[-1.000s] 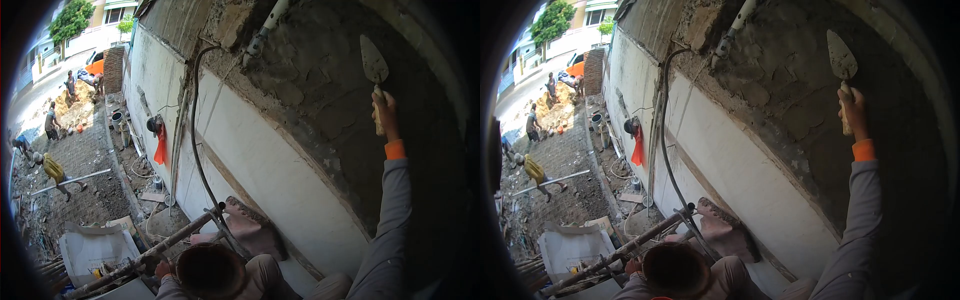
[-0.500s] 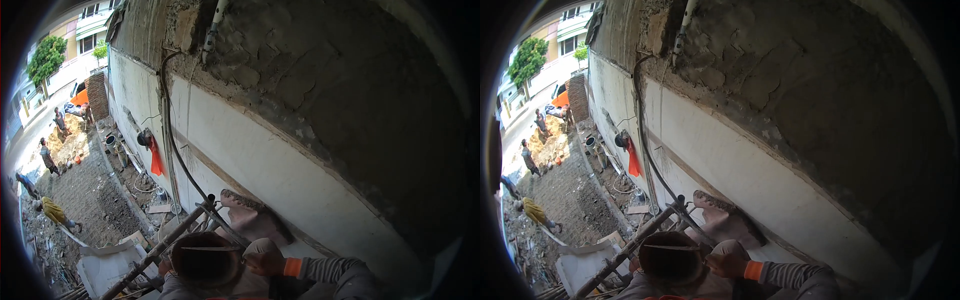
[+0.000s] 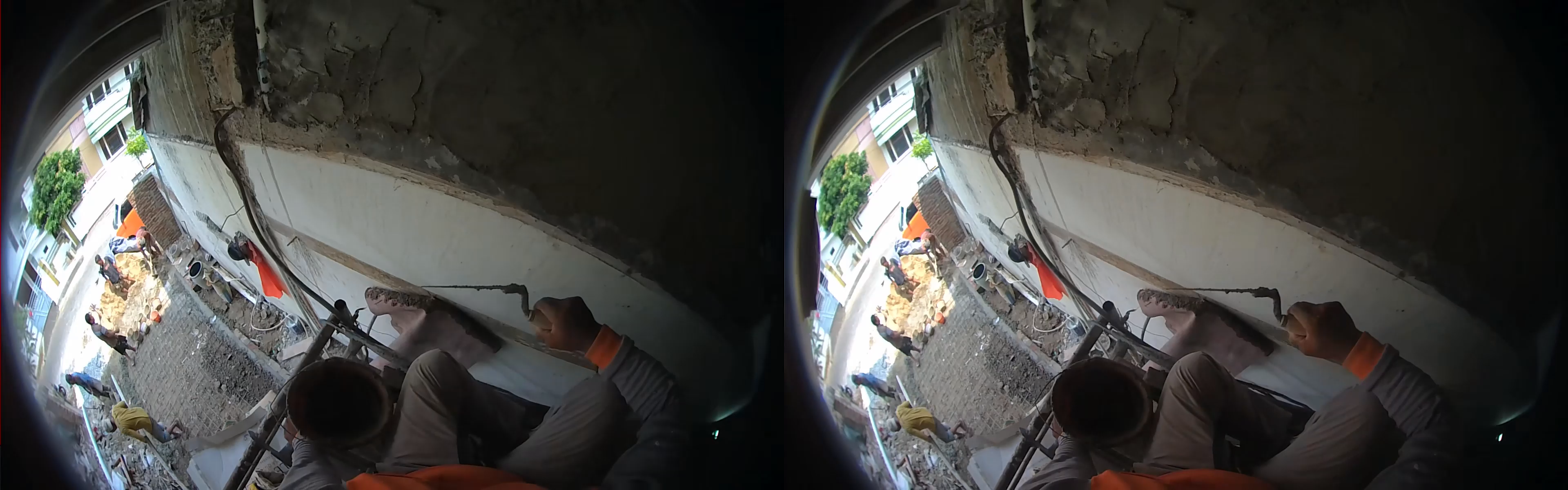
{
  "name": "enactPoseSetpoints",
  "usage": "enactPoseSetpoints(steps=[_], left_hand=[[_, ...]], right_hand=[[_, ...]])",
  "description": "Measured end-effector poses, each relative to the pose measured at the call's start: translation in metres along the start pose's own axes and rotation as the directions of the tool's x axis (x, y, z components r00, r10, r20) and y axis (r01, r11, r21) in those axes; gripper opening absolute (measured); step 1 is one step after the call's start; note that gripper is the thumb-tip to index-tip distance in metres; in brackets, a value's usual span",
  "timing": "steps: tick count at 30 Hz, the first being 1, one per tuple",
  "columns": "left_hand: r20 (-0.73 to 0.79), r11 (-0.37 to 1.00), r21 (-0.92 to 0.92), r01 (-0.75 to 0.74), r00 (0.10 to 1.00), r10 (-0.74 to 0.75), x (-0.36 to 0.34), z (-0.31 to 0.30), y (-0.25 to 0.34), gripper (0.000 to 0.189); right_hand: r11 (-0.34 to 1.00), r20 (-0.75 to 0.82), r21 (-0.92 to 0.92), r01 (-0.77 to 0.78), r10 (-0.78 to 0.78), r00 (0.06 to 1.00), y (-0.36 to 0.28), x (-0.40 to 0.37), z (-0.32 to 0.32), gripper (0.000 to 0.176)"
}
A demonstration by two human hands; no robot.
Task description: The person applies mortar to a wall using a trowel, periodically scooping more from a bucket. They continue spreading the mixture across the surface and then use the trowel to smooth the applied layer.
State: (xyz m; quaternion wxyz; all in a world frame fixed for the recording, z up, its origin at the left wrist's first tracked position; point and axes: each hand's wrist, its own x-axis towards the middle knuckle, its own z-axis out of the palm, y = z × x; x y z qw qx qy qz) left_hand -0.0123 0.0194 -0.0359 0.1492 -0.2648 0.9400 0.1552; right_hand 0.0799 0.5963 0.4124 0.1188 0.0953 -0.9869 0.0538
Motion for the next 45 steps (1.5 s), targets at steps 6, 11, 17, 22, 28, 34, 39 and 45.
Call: enactPoseSetpoints(steps=[6, 11, 17, 22, 28, 34, 39, 45], left_hand=[[-0.037, 0.995, 0.060, -0.075, 0.996, 0.077, -0.003, -0.001, -0.001, 0.069], [-0.034, 0.986, 0.092, -0.142, 0.989, 0.145, -0.013, 0.000, 0.000, 0.070], [-0.021, 0.980, 0.104, -0.171, 0.984, 0.174, -0.024, 0.004, 0.002, 0.070], [-0.006, 0.976, 0.114, -0.188, 0.982, 0.189, -0.037, 0.003, 0.012, 0.070], [0.007, 0.967, 0.136, -0.216, 0.976, 0.217, -0.047, 0.003, 0.029, 0.070], [0.019, 0.961, 0.146, -0.236, 0.972, 0.235, -0.052, 0.007, 0.043, 0.071], [0.025, 0.959, 0.140, -0.247, 0.969, 0.246, -0.050, 0.014, 0.053, 0.071], [0.026, 0.946, 0.147, -0.287, 0.958, 0.287, -0.044, 0.021, 0.071, 0.072]], right_hand=[[0.967, -0.087, -0.001, -0.256, 0.255, 0.963, 0.039, -0.083, -0.018, 0.023], [0.969, 0.004, 0.040, -0.246, 0.246, 0.969, 0.035, -0.106, -0.012, 0.026], [0.975, -0.030, 0.090, -0.205, 0.208, 0.978, 0.035, -0.100, -0.011, 0.026], [0.966, -0.017, 0.121, -0.228, 0.232, 0.973, 0.037, -0.096, -0.014, 0.023], [0.961, -0.020, 0.131, -0.244, 0.248, 0.968, 0.040, -0.103, -0.014, 0.024], [0.956, -0.016, 0.099, -0.277, 0.279, 0.960, 0.047, -0.109, -0.012, 0.027], [0.957, -0.008, 0.093, -0.274, 0.276, 0.961, 0.042, -0.109, -0.018, 0.029], [0.950, -0.022, 0.037, -0.309, 0.310, 0.951, 0.043, -0.115, -0.020, 0.030]])
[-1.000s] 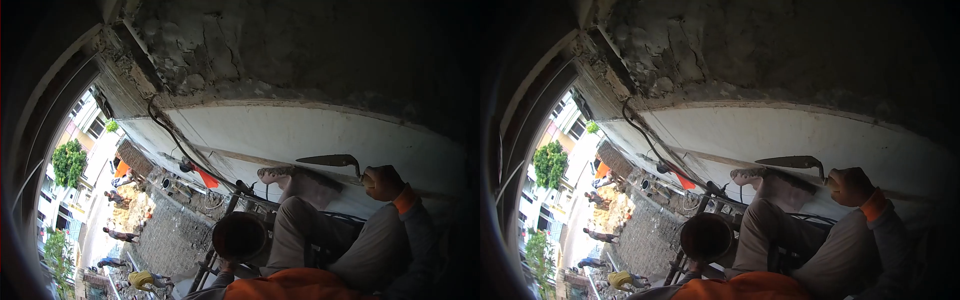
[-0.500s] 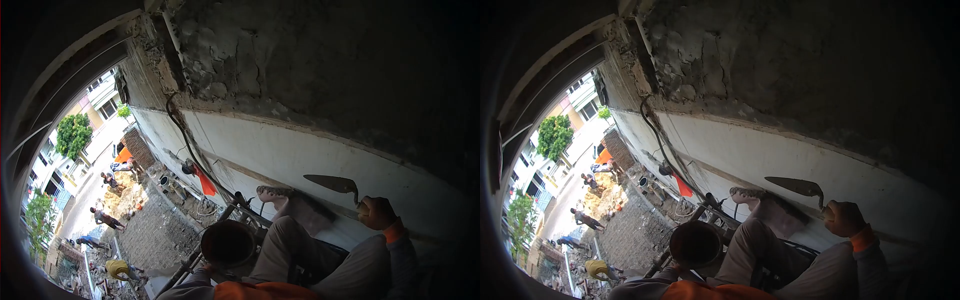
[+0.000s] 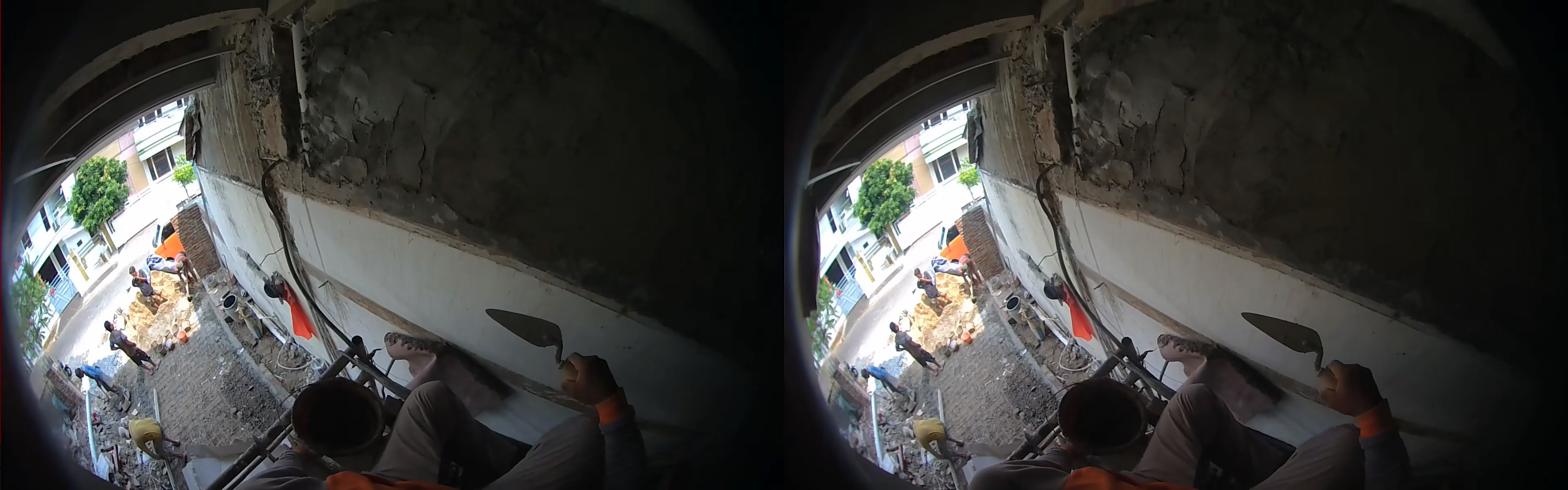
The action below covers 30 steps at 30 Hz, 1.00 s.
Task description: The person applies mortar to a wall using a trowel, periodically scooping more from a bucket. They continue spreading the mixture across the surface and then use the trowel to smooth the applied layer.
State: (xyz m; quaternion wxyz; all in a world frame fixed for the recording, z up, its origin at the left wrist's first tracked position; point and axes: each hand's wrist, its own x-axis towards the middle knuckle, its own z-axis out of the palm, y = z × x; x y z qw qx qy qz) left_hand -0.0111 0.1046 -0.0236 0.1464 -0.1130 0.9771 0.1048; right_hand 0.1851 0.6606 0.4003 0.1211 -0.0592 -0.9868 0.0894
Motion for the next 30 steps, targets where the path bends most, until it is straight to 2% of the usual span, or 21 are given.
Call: enactPoseSetpoints(steps=[6, 12, 14, 15, 19, 23, 27, 30], left_hand=[[0.004, 0.999, 0.034, -0.043, 0.999, 0.043, 0.007, -0.008, 0.017, 0.072], [0.009, 0.994, 0.070, -0.086, 0.996, 0.086, 0.016, -0.012, 0.036, 0.073], [0.010, 0.992, 0.080, -0.095, 0.995, 0.095, 0.019, -0.013, 0.042, 0.073], [0.010, 0.991, 0.087, -0.100, 0.995, 0.100, 0.020, -0.014, 0.045, 0.073], [0.014, 0.986, 0.114, -0.122, 0.993, 0.121, 0.025, -0.017, 0.054, 0.073], [0.017, 0.982, 0.130, -0.134, 0.991, 0.133, 0.028, -0.017, 0.057, 0.074], [0.031, 0.980, 0.137, -0.144, 0.990, 0.141, 0.026, -0.015, 0.050, 0.074], [0.040, 0.981, 0.135, -0.141, 0.990, 0.137, 0.024, -0.012, 0.038, 0.074]], right_hand=[[0.997, 0.012, 0.067, -0.036, 0.035, 0.999, -0.007, -0.002, -0.008, 0.031], [0.999, -0.037, 0.036, 0.017, -0.016, 0.999, -0.003, -0.008, -0.006, 0.029], [0.999, -0.031, 0.043, 0.010, -0.009, 0.999, 0.000, -0.008, -0.004, 0.029], [1.000, 0.026, 0.010, -0.004, 0.004, 1.000, -0.002, -0.009, -0.008, 0.036], [1.000, 0.048, 0.020, -0.024, 0.023, 0.999, 0.003, -0.010, -0.004, 0.036], [0.998, 0.101, 0.027, -0.058, 0.055, 0.993, 0.002, -0.011, -0.008, 0.034], [0.996, 0.070, 0.048, -0.072, 0.069, 0.995, 0.005, -0.012, -0.005, 0.034], [0.997, 0.082, -0.009, -0.079, 0.079, 0.993, 0.006, -0.013, -0.006, 0.033]])
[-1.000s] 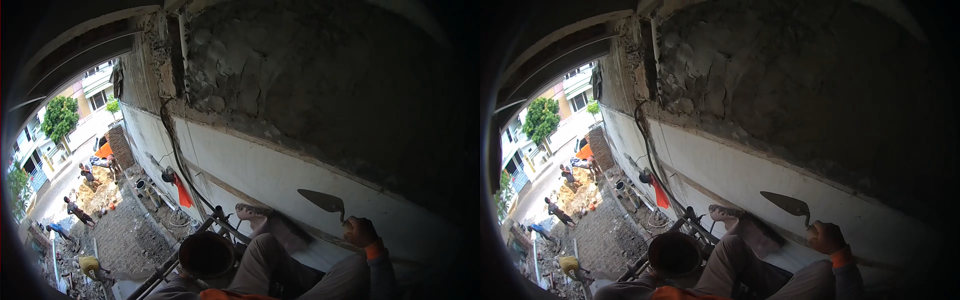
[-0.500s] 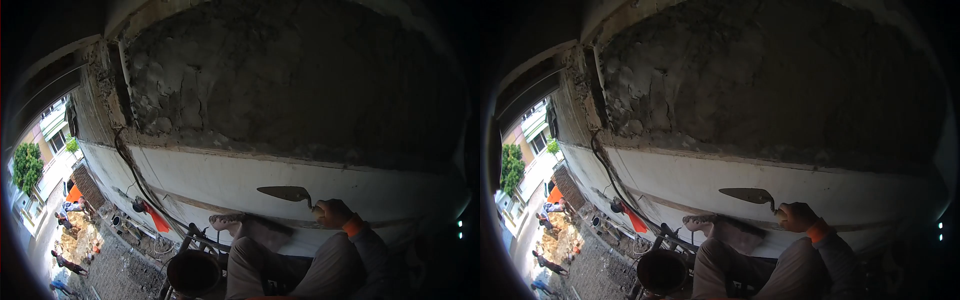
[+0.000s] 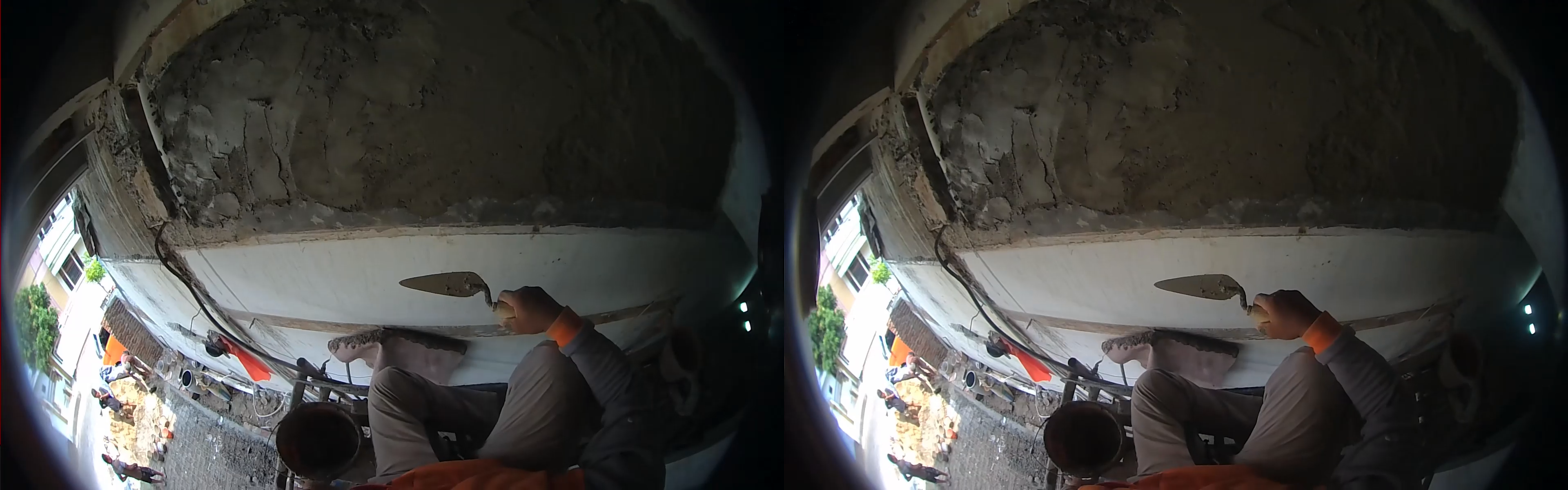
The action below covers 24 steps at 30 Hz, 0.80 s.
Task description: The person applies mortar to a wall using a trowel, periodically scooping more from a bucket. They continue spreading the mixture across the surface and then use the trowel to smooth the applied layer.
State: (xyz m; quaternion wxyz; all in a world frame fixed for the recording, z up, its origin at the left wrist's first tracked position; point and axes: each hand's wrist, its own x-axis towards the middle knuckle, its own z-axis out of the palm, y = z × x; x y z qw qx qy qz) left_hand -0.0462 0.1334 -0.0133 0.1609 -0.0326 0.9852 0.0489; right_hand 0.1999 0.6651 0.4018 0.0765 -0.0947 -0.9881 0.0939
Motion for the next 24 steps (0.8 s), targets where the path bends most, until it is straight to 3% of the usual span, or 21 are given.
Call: enactPoseSetpoints(steps=[4, 12, 24], left_hand=[[0.017, 1.000, -0.011, 0.011, 1.000, -0.010, -0.008, 0.007, -0.020, 0.075], [0.035, 0.999, -0.024, 0.030, 0.999, -0.029, -0.022, 0.024, -0.067, 0.076], [0.096, 0.993, -0.021, 0.113, 0.989, -0.110, -0.069, 0.033, -0.118, 0.077]], right_hand=[[0.999, -0.081, 0.051, 0.004, 0.001, 0.997, 0.001, -0.003, 0.003, 0.032], [0.997, -0.045, -0.026, -0.069, 0.068, 0.997, -0.014, -0.004, -0.006, 0.036], [0.997, -0.144, 0.074, -0.025, 0.036, 0.989, -0.016, -0.006, -0.009, 0.024]])
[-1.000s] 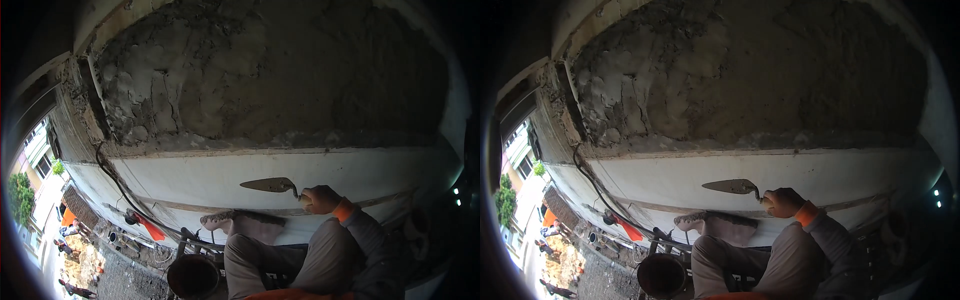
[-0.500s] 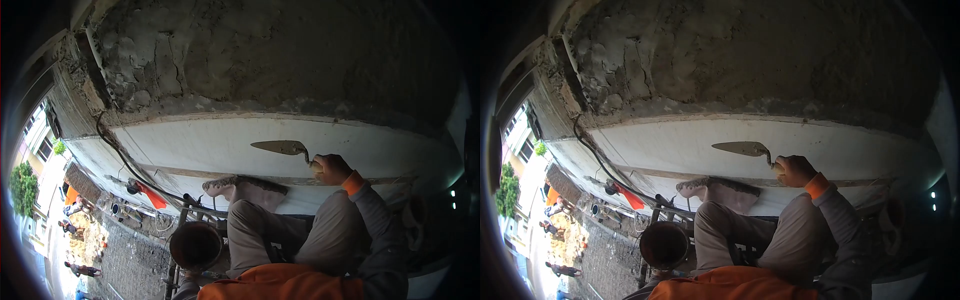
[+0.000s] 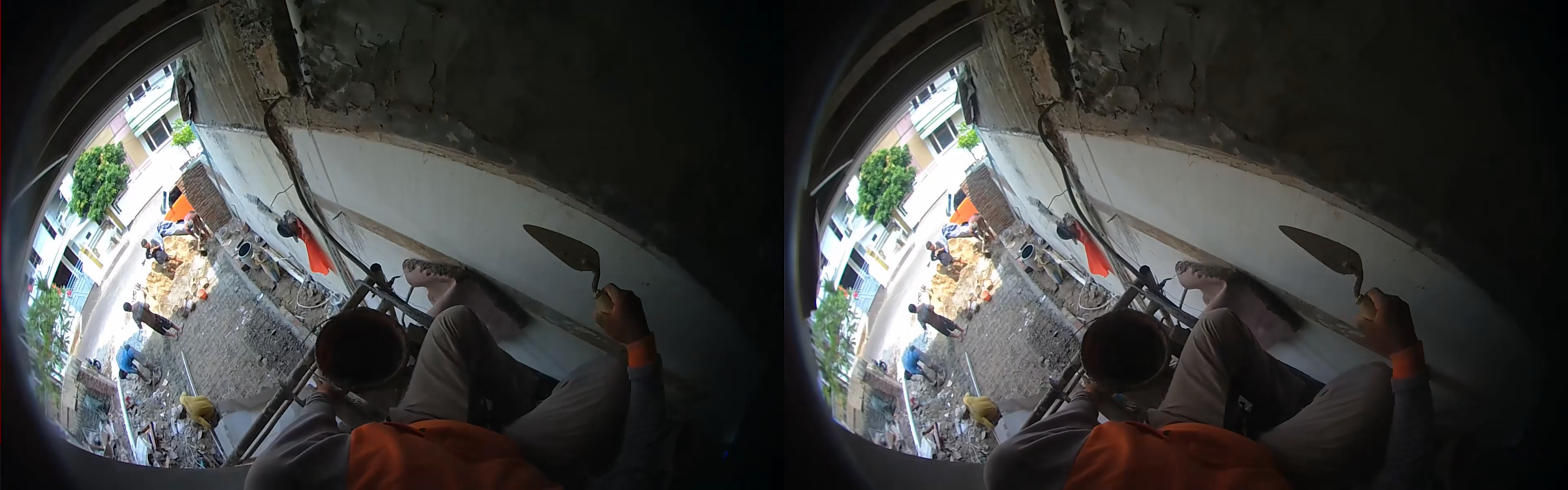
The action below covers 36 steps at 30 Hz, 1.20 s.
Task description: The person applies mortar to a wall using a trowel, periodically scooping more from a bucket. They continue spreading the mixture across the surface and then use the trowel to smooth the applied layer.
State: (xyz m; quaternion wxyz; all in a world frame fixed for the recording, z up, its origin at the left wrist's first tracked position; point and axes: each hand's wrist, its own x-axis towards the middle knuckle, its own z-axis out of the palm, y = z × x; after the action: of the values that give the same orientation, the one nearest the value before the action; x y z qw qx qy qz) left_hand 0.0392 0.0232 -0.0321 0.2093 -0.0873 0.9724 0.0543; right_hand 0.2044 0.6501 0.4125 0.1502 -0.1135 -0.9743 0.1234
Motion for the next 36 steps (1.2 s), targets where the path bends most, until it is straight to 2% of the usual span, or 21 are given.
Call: enactPoseSetpoints(steps=[8, 13, 15, 16, 17, 18, 20, 22, 24, 26, 28, 30, 32, 36], left_hand=[[-0.050, 1.000, 0.015, -0.001, 0.999, 0.002, -0.009, 0.010, -0.016, 0.078], [-0.256, 0.994, 0.077, -0.073, 0.962, 0.091, -0.017, 0.026, -0.015, 0.079], [-0.289, 0.990, 0.101, -0.102, 0.949, 0.127, -0.016, 0.032, -0.018, 0.079], [-0.220, 0.988, 0.104, -0.111, 0.967, 0.131, -0.012, 0.035, -0.020, 0.079], [0.116, 0.993, 0.060, -0.101, 0.989, 0.094, 0.007, 0.039, -0.035, 0.092], [0.031, 0.994, 0.019, -0.105, 0.994, 0.104, 0.001, 0.039, -0.032, 0.089], [0.134, 0.990, 0.027, -0.141, 0.982, 0.136, 0.003, 0.033, -0.036, 0.099], [0.075, 0.984, -0.168, -0.055, 0.995, 0.068, -0.015, 0.030, -0.038, 0.112], [0.079, 0.989, -0.114, -0.092, 0.992, 0.101, -0.028, 0.032, -0.038, 0.121], [0.169, 0.998, -0.059, -0.027, 0.985, 0.037, -0.039, 0.028, -0.025, 0.109], [0.259, 0.997, 0.058, -0.047, 0.965, 0.030, -0.034, 0.024, -0.023, 0.092], [0.240, 0.998, 0.028, -0.056, 0.970, 0.048, -0.023, 0.039, -0.029, 0.081], [0.281, 0.987, 0.135, -0.086, 0.958, 0.045, -0.045, 0.009, -0.014, 0.081], [0.279, 0.981, 0.178, -0.082, 0.960, 0.030, -0.052, -0.001, -0.004, 0.080]], right_hand=[[0.994, 0.028, 0.101, 0.035, -0.038, 0.999, 0.007, -0.006, -0.001, 0.028], [0.988, 0.045, 0.133, 0.078, -0.085, 0.995, 0.006, -0.015, -0.005, 0.029], [0.985, 0.039, 0.152, 0.082, -0.089, 0.995, 0.004, -0.017, -0.006, 0.030], [0.984, 0.040, 0.157, 0.085, -0.092, 0.995, 0.005, -0.018, -0.006, 0.031], [0.983, 0.042, 0.153, 0.096, -0.104, 0.994, 0.006, -0.019, -0.006, 0.030], [0.983, 0.045, 0.148, 0.109, -0.117, 0.992, 0.006, -0.019, -0.007, 0.029], [0.982, 0.049, 0.143, 0.123, -0.131, 0.990, 0.007, -0.019, -0.008, 0.028], [0.979, 0.064, 0.141, 0.147, -0.158, 0.985, 0.008, -0.018, -0.008, 0.028], [0.982, 0.087, 0.142, 0.123, -0.136, 0.987, 0.008, -0.020, -0.009, 0.028], [0.982, 0.116, 0.151, 0.115, -0.133, 0.984, 0.009, -0.017, -0.005, 0.029], [0.981, 0.140, 0.170, 0.094, -0.118, 0.983, 0.012, -0.015, -0.002, 0.030], [0.978, 0.126, 0.146, 0.150, -0.169, 0.978, 0.008, -0.010, 0.001, 0.028], [0.977, 0.127, 0.087, 0.196, -0.206, 0.970, 0.002, -0.001, 0.001, 0.027], [0.943, 0.145, -0.067, 0.325, -0.313, 0.939, -0.006, 0.030, -0.006, 0.025]])
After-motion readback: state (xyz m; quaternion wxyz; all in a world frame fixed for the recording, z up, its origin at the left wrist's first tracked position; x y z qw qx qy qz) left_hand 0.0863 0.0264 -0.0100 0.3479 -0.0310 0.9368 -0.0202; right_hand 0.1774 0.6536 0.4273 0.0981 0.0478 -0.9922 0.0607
